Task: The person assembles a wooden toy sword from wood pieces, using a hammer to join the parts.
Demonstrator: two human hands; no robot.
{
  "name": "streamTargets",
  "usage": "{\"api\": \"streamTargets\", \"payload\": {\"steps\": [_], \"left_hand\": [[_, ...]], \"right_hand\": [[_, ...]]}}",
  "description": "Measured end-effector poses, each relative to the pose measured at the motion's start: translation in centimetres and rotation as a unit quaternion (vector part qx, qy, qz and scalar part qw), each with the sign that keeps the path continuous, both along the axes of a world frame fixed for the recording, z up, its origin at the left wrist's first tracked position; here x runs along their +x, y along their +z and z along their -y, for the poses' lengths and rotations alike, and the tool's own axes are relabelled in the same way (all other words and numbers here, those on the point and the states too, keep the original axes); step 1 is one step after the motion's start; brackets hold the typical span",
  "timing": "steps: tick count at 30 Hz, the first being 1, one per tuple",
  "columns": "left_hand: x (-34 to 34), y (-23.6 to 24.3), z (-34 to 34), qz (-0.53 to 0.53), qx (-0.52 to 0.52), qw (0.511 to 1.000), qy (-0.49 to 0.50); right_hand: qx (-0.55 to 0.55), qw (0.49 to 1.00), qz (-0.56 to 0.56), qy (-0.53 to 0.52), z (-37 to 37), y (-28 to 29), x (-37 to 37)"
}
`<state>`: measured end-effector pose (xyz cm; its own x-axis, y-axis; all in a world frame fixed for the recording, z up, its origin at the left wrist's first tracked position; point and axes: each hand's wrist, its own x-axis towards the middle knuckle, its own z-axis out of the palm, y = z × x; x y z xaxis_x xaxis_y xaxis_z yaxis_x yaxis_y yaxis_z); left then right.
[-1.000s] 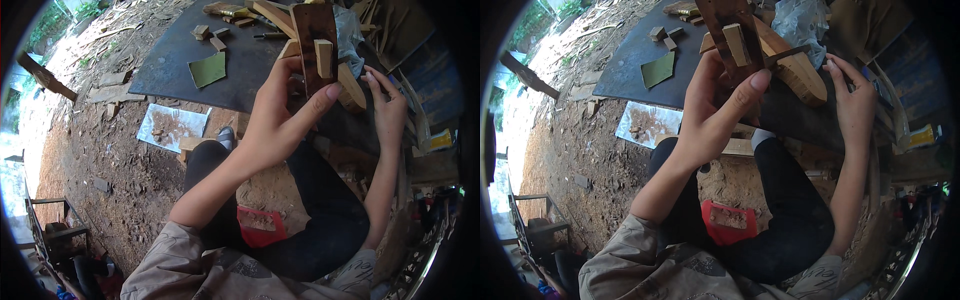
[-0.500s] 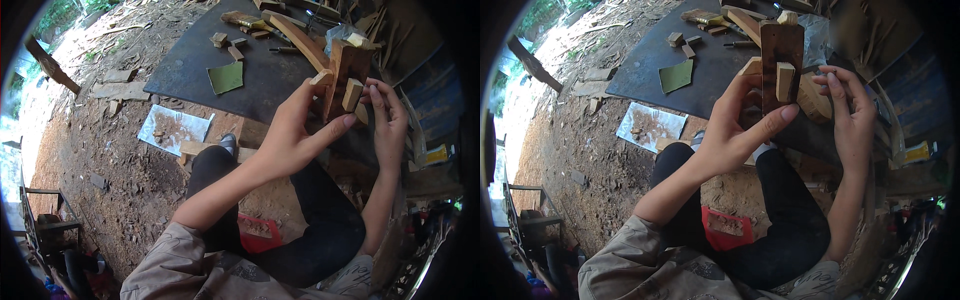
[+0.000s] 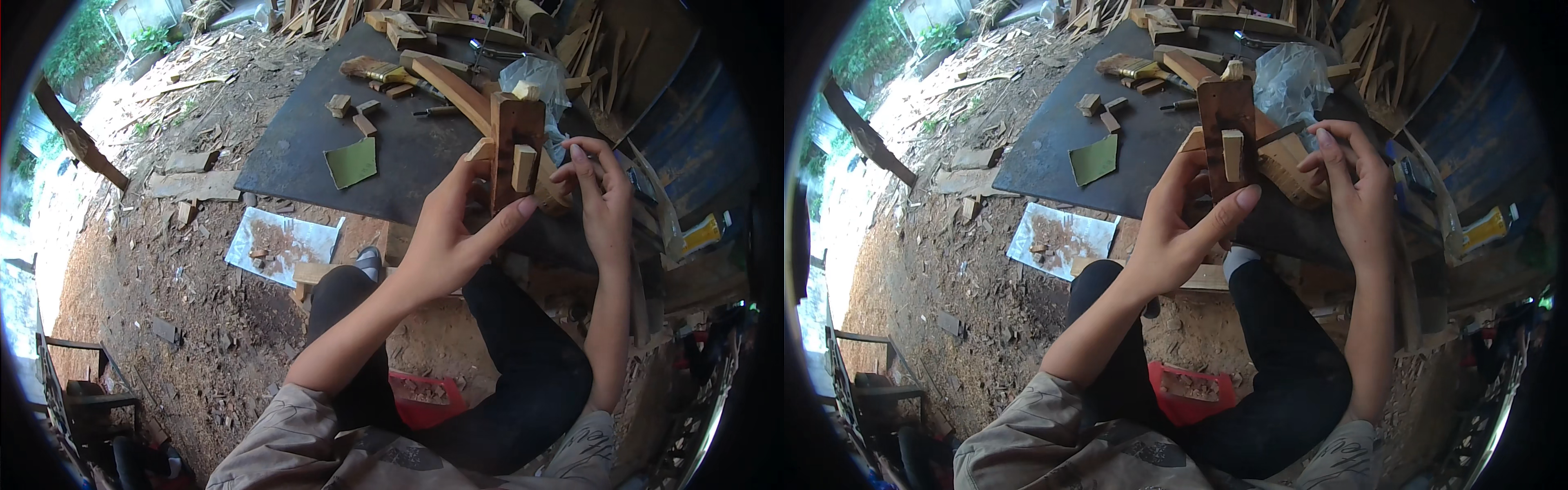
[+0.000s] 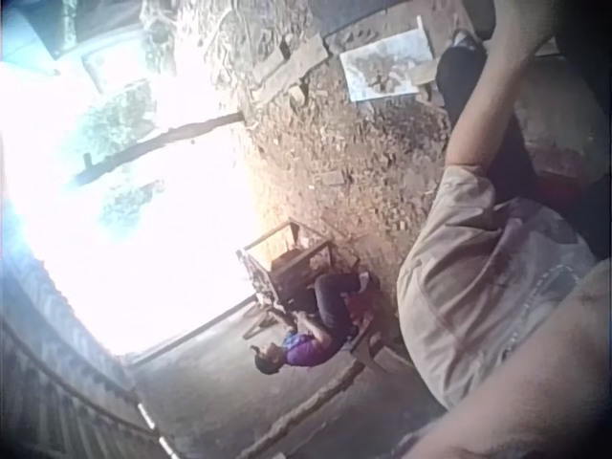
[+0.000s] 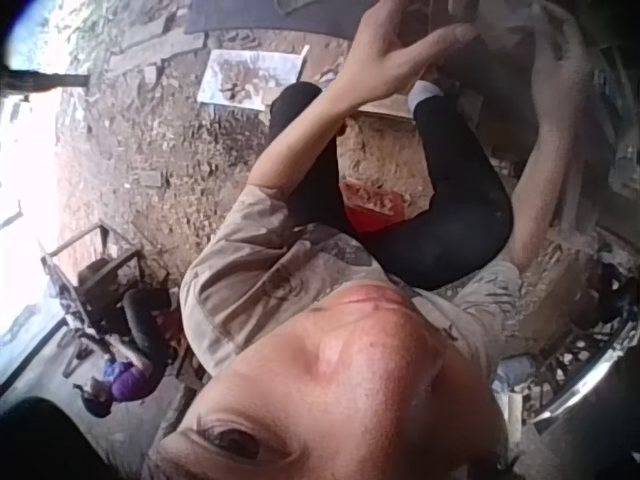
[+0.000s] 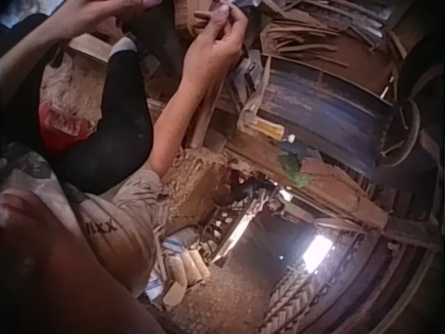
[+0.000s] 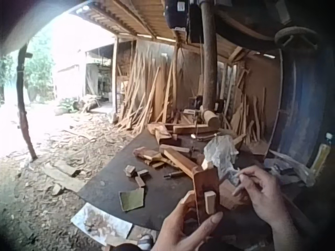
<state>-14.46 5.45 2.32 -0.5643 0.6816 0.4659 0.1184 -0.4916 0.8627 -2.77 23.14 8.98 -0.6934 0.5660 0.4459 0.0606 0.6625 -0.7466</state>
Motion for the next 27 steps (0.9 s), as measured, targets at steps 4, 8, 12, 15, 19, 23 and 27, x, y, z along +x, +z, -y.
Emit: {"api": "streamTargets", "payload": {"steps": [4, 8, 12, 15, 19, 23, 27], "left_hand": [[-1.0, 0.1, -0.2, -0.103, 0.018, 0.993, 0.059], [-2.6, 1.5, 1.1, -0.148, -0.112, 0.973, 0.137], [-5.9, 2.8, 1.0, -0.139, -0.235, 0.948, 0.162], [-8.4, 3.6, 1.3, -0.194, -0.346, 0.906, 0.144], [-9.3, 5.2, 0.3, -0.384, -0.446, 0.793, 0.158], [-13.2, 7.1, -1.3, -0.479, -0.53, 0.686, 0.136], [-20.8, 7.9, -3.2, -0.592, -0.441, 0.666, 0.104]], "right_hand": [[0.003, 1.0, 0.008, -0.029, -1.0, -0.5, 0.4], [0.032, 0.997, 0.033, -0.063, -2.8, -1.6, 1.3], [0.081, 0.99, 0.065, -0.099, -3.8, -2.5, 1.8], [0.083, 0.991, 0.048, -0.097, -4.5, -3.2, 2.2], [0.092, 0.992, 0.047, -0.078, -4.8, -3.4, 2.8], [0.142, 0.987, 0.028, -0.072, -5.7, -4.3, 3.6], [0.126, 0.986, 0.076, -0.077, -5.0, -3.5, 3.7]]}}
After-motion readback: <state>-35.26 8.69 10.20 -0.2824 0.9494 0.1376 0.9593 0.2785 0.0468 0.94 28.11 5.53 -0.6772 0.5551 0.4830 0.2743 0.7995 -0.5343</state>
